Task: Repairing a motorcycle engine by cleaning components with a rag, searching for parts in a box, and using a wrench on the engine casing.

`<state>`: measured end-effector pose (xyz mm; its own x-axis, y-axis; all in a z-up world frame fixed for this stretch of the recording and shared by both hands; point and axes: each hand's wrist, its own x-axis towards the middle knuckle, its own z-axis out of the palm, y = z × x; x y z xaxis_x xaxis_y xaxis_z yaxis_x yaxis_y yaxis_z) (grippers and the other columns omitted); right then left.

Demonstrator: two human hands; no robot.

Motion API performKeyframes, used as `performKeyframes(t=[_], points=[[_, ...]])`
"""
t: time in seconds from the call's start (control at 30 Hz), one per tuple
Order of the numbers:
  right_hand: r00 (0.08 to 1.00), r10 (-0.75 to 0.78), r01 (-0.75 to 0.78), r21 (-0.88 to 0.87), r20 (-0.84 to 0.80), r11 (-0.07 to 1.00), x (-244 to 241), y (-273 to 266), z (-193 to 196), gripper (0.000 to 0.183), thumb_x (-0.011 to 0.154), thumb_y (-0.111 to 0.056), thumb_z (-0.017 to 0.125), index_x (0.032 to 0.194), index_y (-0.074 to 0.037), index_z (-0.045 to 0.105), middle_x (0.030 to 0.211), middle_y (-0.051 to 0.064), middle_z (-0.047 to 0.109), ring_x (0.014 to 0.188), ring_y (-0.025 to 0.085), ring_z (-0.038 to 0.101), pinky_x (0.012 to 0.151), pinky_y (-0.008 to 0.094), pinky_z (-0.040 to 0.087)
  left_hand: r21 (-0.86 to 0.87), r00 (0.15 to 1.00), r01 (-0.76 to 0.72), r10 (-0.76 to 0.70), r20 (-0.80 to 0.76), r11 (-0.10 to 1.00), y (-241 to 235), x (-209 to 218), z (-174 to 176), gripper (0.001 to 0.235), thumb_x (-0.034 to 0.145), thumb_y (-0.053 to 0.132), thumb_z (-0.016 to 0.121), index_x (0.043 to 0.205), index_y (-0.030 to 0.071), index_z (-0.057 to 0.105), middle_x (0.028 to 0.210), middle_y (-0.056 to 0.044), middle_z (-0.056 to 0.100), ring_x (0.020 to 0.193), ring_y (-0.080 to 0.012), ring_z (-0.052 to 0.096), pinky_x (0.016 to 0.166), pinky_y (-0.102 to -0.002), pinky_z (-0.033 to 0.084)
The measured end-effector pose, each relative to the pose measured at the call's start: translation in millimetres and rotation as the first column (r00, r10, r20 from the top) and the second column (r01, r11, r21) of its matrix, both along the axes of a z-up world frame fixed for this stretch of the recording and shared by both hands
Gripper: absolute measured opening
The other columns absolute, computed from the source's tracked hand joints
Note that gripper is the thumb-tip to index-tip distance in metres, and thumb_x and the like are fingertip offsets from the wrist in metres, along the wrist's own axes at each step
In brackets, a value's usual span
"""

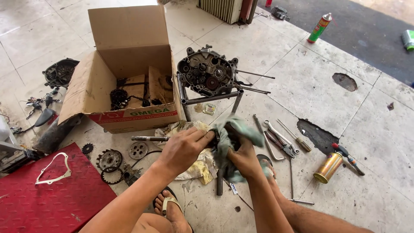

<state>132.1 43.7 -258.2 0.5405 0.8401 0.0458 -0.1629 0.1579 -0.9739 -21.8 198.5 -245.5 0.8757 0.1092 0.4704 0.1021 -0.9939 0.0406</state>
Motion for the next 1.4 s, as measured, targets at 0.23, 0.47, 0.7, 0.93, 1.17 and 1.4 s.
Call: performKeyframes(t=[0.23, 0.47, 0.7, 0.93, 1.17, 1.4], points=[[0.983, 0.041, -0.028, -0.076, 0.179, 0.997, -6, -1, 0, 0.055, 0.068, 0.007, 0.076, 0.123, -0.004, 0.076, 0.109, 0.028, 0.076, 0.108, 0.04, 0.068, 0.084, 0.051, 0.059, 0.312, 0.996, 0.079, -0.066, -0.052, 0.947, 6, -9, 15, 0.014, 0.094, 0.013, 0.06, 0.104, 0.013, 0.07, 0.092, -0.004, 0.066, 0.084, -0.0213, 0.063, 0.07, -0.031, 0.054], [0.636, -0.42, 0.347, 0.245, 0.647, 0.905, -40, 2, -2, 0.043, 0.056, -0.004, 0.073, 0.095, -0.018, 0.083, 0.094, 0.008, 0.079, 0.079, 0.032, 0.077, 0.07, 0.038, 0.06, 0.244, 0.986, 0.159, -0.168, 0.019, 0.957, 3, -16, 26, 0.009, 0.09, 0.009, 0.066, 0.097, 0.011, 0.072, 0.089, -0.007, 0.065, 0.082, -0.0243, 0.064, 0.068, -0.033, 0.054], [0.766, -0.513, 0.397, 0.343, 0.386, 0.851, -32, 5, -10, 0.031, 0.092, -0.026, 0.052, 0.104, -0.004, 0.07, 0.09, 0.017, 0.071, 0.085, 0.024, 0.064, 0.081, 0.042, 0.054, -0.175, 0.915, 0.353, -0.3, 0.269, 0.919, -32, -20, 50, 0.021, 0.098, 0.019, 0.068, 0.115, 0.009, 0.072, 0.1, -0.009, 0.071, 0.091, -0.0303, 0.07, 0.078, -0.041, 0.059], [0.918, -0.265, 0.204, 0.223, 0.295, 0.953, -51, -9, 6, 0.038, 0.106, -0.03, 0.039, 0.117, -0.002, 0.062, 0.098, 0.015, 0.068, 0.084, 0.022, 0.061, 0.077, 0.039, 0.054, -0.011, 0.931, 0.306, -0.296, 0.216, 0.952, -40, -17, 35, 0.01, 0.099, 0.022, 0.063, 0.098, 0.014, 0.069, 0.086, -0.003, 0.068, 0.079, -0.0237, 0.069, 0.068, -0.034, 0.059], [-0.246, 0.189, 0.967, 0.228, 0.951, 0.111, -8, 74, -235, 0.05, 0.09, -0.047, 0.07, 0.128, -0.015, 0.068, 0.113, 0.011, 0.07, 0.101, 0.027, 0.065, 0.103, 0.051, 0.048, 0.104, 0.772, 0.499, -0.496, 0.397, 0.86, -103, 14, 41, 0.009, 0.103, 0.016, 0.059, 0.103, 0.012, 0.067, 0.094, -0.006, 0.066, 0.083, -0.026, 0.067, 0.072, -0.037, 0.058], [0.691, 0.35, 0.007, -0.491, 0.632, 0.871, 82, 34, -74, 0.061, 0.086, -0.029, 0.083, 0.142, -0.017, 0.06, 0.134, 0.017, 0.066, 0.114, 0.04, 0.069, 0.096, 0.053, 0.055, -0.487, 0.799, 0.286, 0.074, 0.596, 0.825, -28, 41, 68, 0.027, 0.087, 0.013, 0.08, 0.112, 0.013, 0.069, 0.09, -0.012, 0.072, 0.084, -0.0373, 0.072, 0.07, -0.044, 0.058]])
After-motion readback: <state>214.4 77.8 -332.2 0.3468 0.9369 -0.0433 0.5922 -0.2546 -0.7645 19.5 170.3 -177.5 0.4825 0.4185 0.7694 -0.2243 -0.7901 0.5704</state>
